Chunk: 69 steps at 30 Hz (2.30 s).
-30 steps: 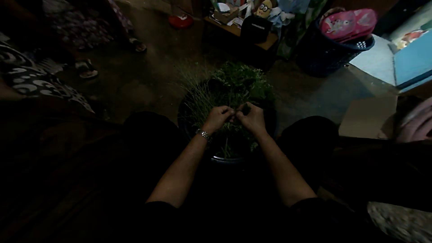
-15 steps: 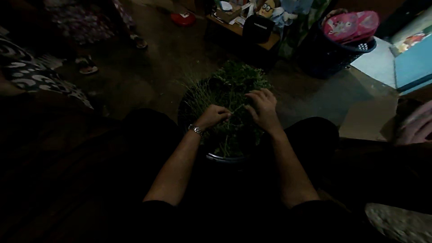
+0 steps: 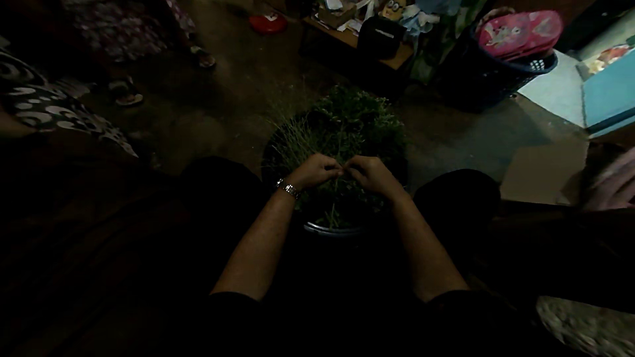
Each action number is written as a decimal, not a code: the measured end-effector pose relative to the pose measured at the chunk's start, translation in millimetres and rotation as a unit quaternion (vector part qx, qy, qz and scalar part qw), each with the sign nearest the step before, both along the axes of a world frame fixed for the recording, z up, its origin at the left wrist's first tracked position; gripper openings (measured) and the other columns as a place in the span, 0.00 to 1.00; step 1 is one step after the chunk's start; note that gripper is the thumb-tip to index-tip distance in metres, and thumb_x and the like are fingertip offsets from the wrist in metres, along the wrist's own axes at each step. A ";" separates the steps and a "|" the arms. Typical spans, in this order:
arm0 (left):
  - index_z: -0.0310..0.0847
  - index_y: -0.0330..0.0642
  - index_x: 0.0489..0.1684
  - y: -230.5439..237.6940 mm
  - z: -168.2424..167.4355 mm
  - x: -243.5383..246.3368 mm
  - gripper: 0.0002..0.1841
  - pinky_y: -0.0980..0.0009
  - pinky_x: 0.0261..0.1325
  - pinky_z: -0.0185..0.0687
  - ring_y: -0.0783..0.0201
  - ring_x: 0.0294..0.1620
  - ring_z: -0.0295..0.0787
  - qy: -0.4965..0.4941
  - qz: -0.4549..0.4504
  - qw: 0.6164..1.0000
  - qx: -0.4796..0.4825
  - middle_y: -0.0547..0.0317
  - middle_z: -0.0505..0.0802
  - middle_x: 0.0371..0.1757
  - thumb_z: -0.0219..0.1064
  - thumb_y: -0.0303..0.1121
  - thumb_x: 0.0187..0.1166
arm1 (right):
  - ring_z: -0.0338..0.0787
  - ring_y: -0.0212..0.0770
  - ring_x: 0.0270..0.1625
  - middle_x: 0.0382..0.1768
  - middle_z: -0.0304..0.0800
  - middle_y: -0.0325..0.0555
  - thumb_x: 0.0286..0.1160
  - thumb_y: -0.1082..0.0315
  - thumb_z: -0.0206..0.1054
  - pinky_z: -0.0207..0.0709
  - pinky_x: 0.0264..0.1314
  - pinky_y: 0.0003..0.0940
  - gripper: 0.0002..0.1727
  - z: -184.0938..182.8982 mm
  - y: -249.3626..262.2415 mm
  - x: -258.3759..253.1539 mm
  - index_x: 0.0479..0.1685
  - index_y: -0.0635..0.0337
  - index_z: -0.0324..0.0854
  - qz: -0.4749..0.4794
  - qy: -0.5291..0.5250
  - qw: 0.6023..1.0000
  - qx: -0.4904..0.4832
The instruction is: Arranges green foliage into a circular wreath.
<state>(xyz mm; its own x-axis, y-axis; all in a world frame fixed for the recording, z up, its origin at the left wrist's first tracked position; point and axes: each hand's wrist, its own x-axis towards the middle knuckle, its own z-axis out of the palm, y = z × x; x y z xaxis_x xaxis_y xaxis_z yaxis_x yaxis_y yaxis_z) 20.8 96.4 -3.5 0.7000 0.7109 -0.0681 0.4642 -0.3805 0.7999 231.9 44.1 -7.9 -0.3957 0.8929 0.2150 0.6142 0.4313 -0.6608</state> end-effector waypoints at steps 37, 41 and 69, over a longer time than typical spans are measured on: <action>0.89 0.33 0.48 2.3 12.2 -20.4 0.08 0.69 0.53 0.80 0.69 0.43 0.85 -0.023 0.037 0.999 0.012 0.54 0.92 0.43 0.64 0.27 0.85 | 0.93 0.48 0.50 0.48 0.94 0.54 0.84 0.71 0.66 0.84 0.61 0.48 0.09 19.2 -4.4 8.8 0.51 0.66 0.89 -0.048 -0.020 0.994 -0.098; 0.88 0.35 0.63 -0.2 1.1 -10.1 0.14 0.46 0.76 0.73 0.45 0.69 0.85 0.049 0.009 0.995 0.084 0.40 0.91 0.62 0.66 0.30 0.84 | 0.92 0.58 0.56 0.51 0.92 0.61 0.82 0.74 0.65 0.82 0.66 0.55 0.10 10.3 -2.3 -3.1 0.51 0.70 0.89 -0.031 -0.088 0.994 -0.059; 0.86 0.30 0.53 -11.4 0.6 12.9 0.11 0.70 0.45 0.89 0.68 0.33 0.89 -0.082 0.183 0.975 -0.092 0.50 0.91 0.39 0.64 0.30 0.87 | 0.90 0.59 0.58 0.55 0.90 0.62 0.77 0.70 0.72 0.84 0.63 0.54 0.10 8.1 1.9 21.0 0.48 0.68 0.89 -0.127 0.004 0.981 0.143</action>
